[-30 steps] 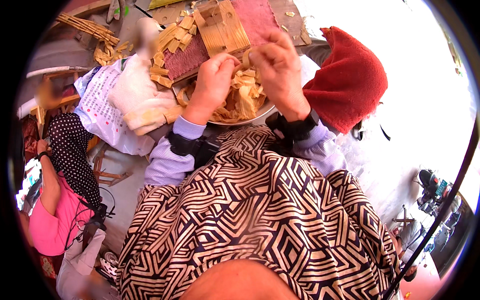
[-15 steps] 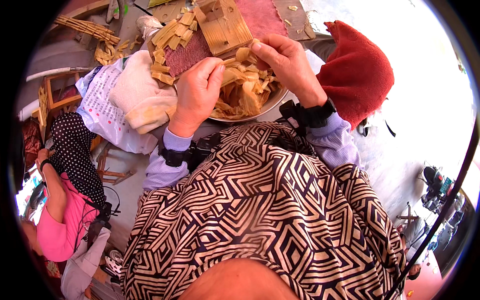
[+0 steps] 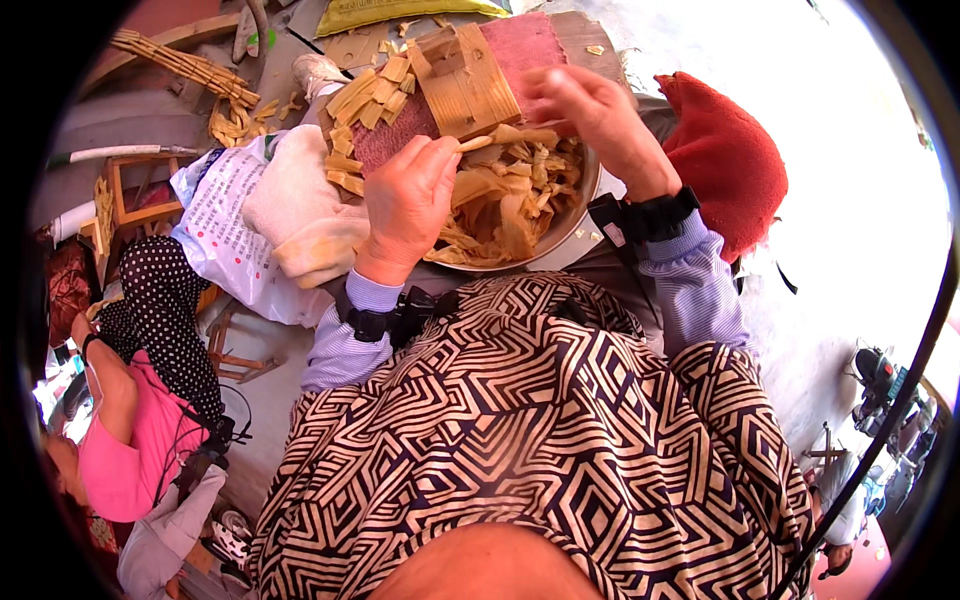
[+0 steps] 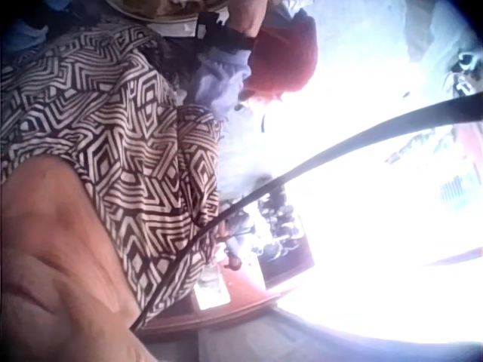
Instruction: The person picks up thin yellow strips from a large bowl and folds them into small bundles by hand while sitting outdoors.
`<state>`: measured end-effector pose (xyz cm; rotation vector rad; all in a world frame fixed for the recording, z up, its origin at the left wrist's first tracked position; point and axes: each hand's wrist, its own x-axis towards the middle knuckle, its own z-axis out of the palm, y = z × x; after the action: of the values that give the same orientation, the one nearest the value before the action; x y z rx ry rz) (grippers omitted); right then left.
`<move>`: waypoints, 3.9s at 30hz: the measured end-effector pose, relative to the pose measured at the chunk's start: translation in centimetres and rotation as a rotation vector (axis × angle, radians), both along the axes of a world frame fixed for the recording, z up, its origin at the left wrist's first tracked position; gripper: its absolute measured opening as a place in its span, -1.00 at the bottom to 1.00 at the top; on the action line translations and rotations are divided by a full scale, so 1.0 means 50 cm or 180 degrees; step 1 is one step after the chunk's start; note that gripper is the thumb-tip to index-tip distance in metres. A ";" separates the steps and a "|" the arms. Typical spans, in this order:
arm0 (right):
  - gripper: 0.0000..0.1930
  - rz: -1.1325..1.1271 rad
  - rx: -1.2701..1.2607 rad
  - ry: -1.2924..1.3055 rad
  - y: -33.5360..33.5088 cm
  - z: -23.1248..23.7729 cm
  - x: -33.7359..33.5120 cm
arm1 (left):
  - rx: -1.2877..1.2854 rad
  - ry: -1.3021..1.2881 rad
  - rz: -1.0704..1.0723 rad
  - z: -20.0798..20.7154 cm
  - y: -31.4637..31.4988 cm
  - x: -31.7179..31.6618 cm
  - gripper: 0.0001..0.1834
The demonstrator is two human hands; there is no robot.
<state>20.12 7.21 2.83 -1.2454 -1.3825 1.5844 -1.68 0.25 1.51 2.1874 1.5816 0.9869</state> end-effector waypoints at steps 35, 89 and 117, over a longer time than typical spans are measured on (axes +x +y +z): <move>-0.85 0.0299 0.1917 -0.2015 0.008 -0.075 -0.031 | -0.1125 -0.0853 0.0687 -0.106 0.082 -0.043 -0.87; -0.85 -0.0016 -0.0202 0.0401 -0.125 -0.038 -0.058 | -0.0896 -0.1762 -0.0647 0.010 -0.023 0.063 -0.69; -0.84 -0.0997 -0.0412 0.1146 -0.101 -0.087 -0.022 | -0.2452 -0.2437 -0.0441 -0.027 -0.070 0.024 -0.72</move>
<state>19.02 2.18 -1.51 -1.1175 -0.8289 1.5964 -0.50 -3.25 0.16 1.1704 1.1356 0.8229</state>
